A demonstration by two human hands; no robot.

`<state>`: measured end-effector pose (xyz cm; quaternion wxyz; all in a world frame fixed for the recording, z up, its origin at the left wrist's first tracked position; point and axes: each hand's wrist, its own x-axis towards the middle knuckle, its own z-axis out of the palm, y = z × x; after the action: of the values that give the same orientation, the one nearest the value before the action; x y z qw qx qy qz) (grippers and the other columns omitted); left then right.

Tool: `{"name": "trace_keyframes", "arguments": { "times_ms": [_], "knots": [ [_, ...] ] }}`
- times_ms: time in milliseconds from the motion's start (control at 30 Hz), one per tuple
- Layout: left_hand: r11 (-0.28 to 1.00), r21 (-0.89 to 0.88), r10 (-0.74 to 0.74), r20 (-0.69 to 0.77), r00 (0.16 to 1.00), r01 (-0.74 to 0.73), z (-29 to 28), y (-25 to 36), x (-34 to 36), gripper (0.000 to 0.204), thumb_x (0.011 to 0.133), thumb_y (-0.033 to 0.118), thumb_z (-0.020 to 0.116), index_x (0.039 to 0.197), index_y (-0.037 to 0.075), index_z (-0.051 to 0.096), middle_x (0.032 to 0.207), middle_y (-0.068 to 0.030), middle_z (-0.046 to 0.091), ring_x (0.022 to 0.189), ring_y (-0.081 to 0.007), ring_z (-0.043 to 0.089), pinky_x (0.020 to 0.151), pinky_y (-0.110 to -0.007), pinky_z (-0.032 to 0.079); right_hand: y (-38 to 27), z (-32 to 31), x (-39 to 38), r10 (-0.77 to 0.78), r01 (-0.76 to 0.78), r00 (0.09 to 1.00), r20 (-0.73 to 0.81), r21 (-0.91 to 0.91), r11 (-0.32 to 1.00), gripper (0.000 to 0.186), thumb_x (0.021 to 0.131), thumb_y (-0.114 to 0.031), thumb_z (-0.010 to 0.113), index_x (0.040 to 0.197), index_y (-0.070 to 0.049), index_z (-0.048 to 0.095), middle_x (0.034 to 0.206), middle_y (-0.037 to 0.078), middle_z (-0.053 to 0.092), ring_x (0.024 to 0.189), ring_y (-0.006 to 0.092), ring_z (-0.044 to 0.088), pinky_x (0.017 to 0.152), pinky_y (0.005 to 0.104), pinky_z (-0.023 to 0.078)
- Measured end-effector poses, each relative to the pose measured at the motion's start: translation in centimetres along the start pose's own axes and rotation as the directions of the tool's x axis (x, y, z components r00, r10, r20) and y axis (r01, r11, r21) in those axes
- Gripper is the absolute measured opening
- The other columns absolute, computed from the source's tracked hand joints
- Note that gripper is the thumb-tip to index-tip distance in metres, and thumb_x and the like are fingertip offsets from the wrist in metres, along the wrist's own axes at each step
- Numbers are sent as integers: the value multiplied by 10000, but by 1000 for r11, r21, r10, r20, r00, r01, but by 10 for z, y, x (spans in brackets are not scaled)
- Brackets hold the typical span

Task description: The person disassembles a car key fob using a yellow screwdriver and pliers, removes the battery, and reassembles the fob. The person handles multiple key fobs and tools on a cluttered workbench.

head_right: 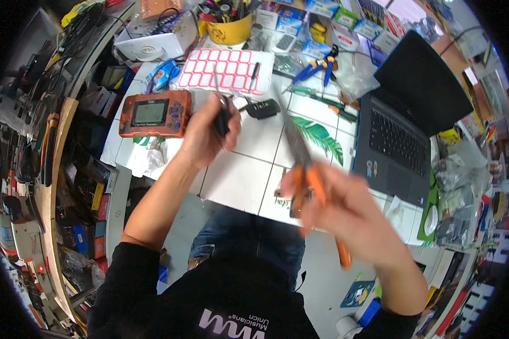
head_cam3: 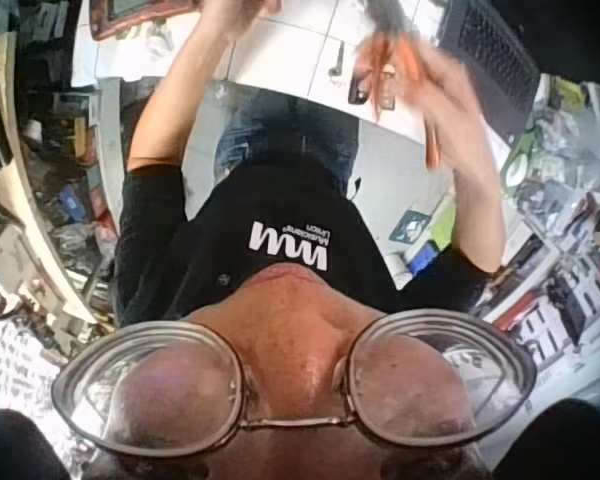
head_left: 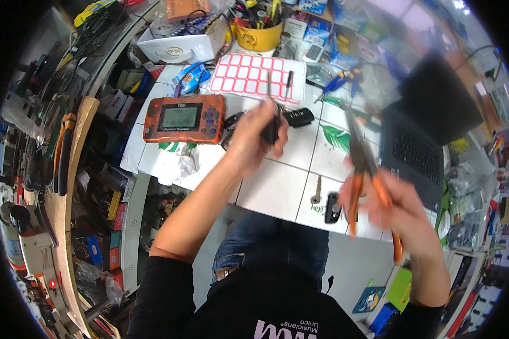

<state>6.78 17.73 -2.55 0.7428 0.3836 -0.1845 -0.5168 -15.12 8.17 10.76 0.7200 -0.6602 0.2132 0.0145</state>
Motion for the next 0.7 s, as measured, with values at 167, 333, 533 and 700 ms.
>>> {"name": "trace_keyframes", "arguments": {
  "times_ms": [167,333,533,700],
  "knots": [
    [993,117,8,1,1000,-8,-8,-37,11,282,901,302,527,922,48,408,714,-76,531,563,-152,533,442,-271,465,-43,-75,130,-565,80,825,16,-993,88,518,701,-190,635,1146,43,512,1020,212,593,968,337,563,850,368,440],
    [978,203,34,42,999,-42,-17,-50,11,290,889,271,570,951,26,428,614,-13,485,467,-80,468,425,-224,410,-102,-80,241,-503,11,756,420,-776,-631,260,754,-149,622,989,-35,614,881,126,628,770,286,616,705,394,481],
    [985,172,-26,47,999,17,-21,-45,5,280,898,270,556,946,23,434,646,-19,488,496,-81,467,442,-222,404,-102,-62,324,-338,59,678,653,-507,-860,76,722,-185,592,689,-141,645,773,30,606,856,187,559,972,545,297],
    [978,201,-41,-70,997,55,-15,-43,6,324,897,291,551,1009,12,432,690,-45,510,530,-108,487,469,-247,422,-85,-66,341,-389,112,631,671,-576,-810,71,709,-172,592,694,-114,628,769,66,599,833,233,558,891,524,319]
  ]
}}
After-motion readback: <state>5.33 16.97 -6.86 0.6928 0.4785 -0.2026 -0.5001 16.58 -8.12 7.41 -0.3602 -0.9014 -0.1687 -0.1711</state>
